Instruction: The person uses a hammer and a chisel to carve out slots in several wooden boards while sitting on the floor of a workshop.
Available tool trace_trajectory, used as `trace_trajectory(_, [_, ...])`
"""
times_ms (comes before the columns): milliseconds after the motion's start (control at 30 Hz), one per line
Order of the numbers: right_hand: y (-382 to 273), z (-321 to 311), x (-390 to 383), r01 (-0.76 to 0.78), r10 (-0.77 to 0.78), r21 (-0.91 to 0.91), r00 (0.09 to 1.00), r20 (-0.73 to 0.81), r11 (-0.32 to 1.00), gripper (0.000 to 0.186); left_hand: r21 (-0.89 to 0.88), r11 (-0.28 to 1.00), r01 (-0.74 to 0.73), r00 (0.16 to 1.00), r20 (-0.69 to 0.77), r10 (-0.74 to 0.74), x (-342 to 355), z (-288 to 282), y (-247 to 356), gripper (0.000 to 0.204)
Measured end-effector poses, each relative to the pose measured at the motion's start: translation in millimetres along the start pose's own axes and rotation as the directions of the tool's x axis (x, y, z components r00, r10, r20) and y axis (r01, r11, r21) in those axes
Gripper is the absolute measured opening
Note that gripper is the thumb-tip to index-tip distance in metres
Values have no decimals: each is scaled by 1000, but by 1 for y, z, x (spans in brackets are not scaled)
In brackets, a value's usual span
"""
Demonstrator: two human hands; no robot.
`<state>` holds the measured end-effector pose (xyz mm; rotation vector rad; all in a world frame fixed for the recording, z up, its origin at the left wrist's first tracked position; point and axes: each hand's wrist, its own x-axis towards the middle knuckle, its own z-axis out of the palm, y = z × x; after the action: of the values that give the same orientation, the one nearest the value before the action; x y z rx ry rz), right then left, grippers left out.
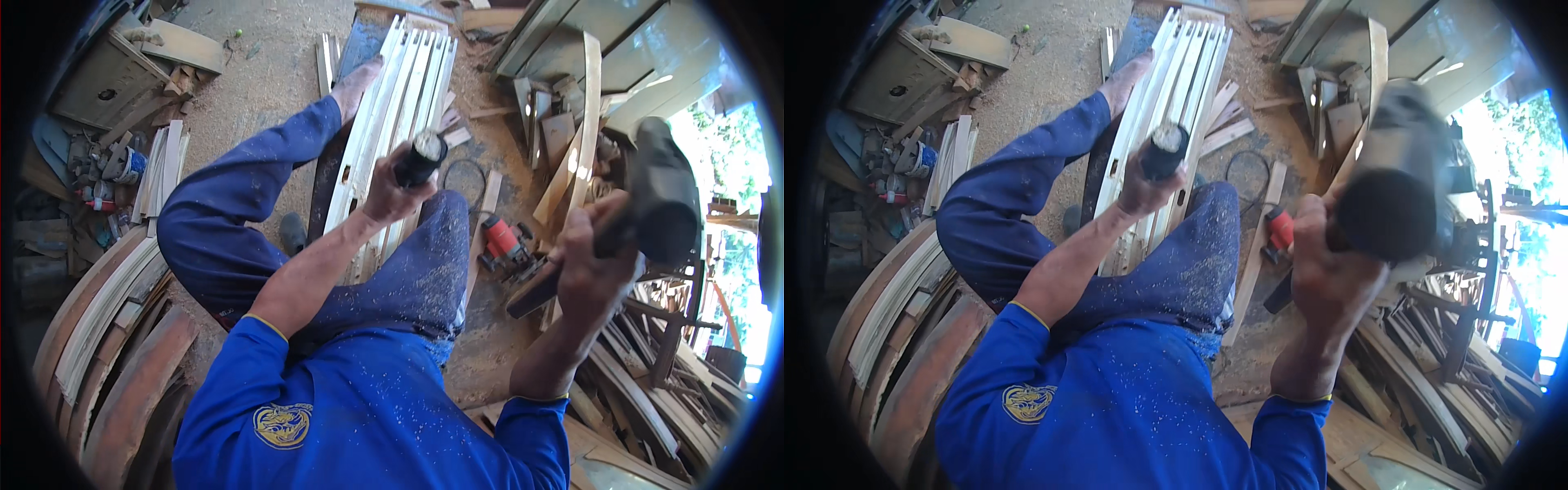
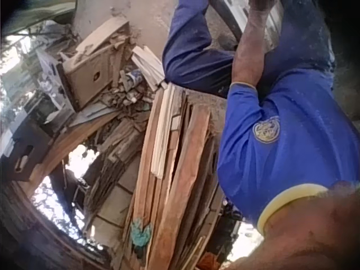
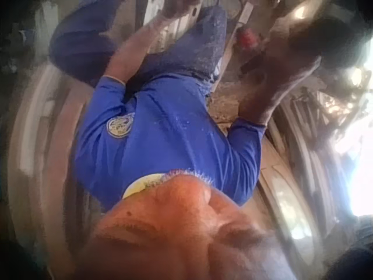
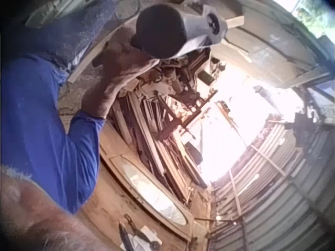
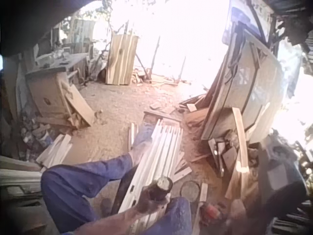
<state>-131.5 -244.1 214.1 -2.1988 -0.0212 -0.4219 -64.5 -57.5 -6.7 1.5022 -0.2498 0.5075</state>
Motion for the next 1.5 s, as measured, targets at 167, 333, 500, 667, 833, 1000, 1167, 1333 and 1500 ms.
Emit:
trace_trajectory(167, [56, 65, -3, 420, -118, -558, 860, 496, 716, 28, 123, 971, -204, 978, 73, 196, -7, 16, -8, 35])
trace_trajectory(333, [-7, 36, 42, 521, -385, -330, 833, 397, 787, 28, 98, 990, -105, 994, 29, 102, -18, -14, -21, 24])
trace_trajectory(500, [-9, -8, 30, 266, -261, -81, 963, 64, 961, 14, -134, 991, -6, 998, 61, 14, -25, 18, -1, 17])
trace_trajectory(667, [56, 67, 14, 393, -157, -326, 811, 564, 860, 26, -94, 995, 19, 998, -51, -24, -51, -11, -52, 20])
trace_trajectory(833, [-26, 8, 31, 426, -389, -127, 890, 239, 896, 36, -73, 981, 180, 983, 49, -177, -58, -12, -59, 21])
trace_trajectory(1000, [51, 50, -13, 406, -303, -225, 872, 385, 886, 23, -129, 954, 269, 950, 201, -241, -56, -4, -38, 23])
trace_trajectory(1167, [59, 51, -15, 191, -115, -176, 921, 373, 966, 33, -55, 936, 347, 878, 369, -304, -31, -39, -6, 30])
trace_trajectory(1333, [80, 56, -9, 14, -13, 2, 940, 340, 1000, 36, -53, 906, 421, 907, 42, -419, 46, -31, -83, 19])
trace_trajectory(1500, [150, 48, -73, -221, 228, -62, 908, 350, 973, 34, -137, 889, 437, 888, 221, -403, -45, 2, 30, 23])
